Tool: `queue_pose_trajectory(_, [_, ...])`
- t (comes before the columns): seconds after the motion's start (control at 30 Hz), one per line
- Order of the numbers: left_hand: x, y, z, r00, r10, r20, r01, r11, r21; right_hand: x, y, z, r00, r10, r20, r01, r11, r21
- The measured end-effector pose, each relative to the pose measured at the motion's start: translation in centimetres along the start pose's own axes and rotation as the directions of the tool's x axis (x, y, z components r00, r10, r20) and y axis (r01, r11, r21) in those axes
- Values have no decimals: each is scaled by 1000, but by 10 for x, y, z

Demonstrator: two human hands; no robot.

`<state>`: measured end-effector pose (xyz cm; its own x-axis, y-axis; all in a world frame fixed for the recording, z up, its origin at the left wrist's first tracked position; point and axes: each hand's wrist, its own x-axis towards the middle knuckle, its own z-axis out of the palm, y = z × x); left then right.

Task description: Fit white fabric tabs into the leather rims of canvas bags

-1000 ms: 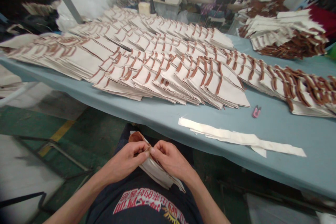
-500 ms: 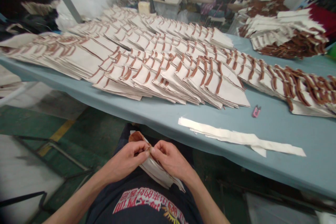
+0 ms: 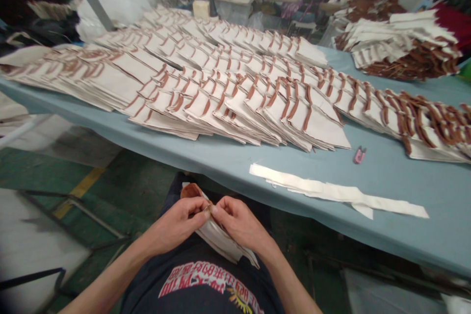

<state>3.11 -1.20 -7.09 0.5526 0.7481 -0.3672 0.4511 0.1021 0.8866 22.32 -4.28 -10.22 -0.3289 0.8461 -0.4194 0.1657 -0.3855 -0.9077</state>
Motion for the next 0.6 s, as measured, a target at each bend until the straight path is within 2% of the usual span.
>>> queue_pose_trajectory(0.6, [5,-5,-2,1000,-5,12,5,1000,-4,7,6,-1,1000,8,-4,-8,1000,-14])
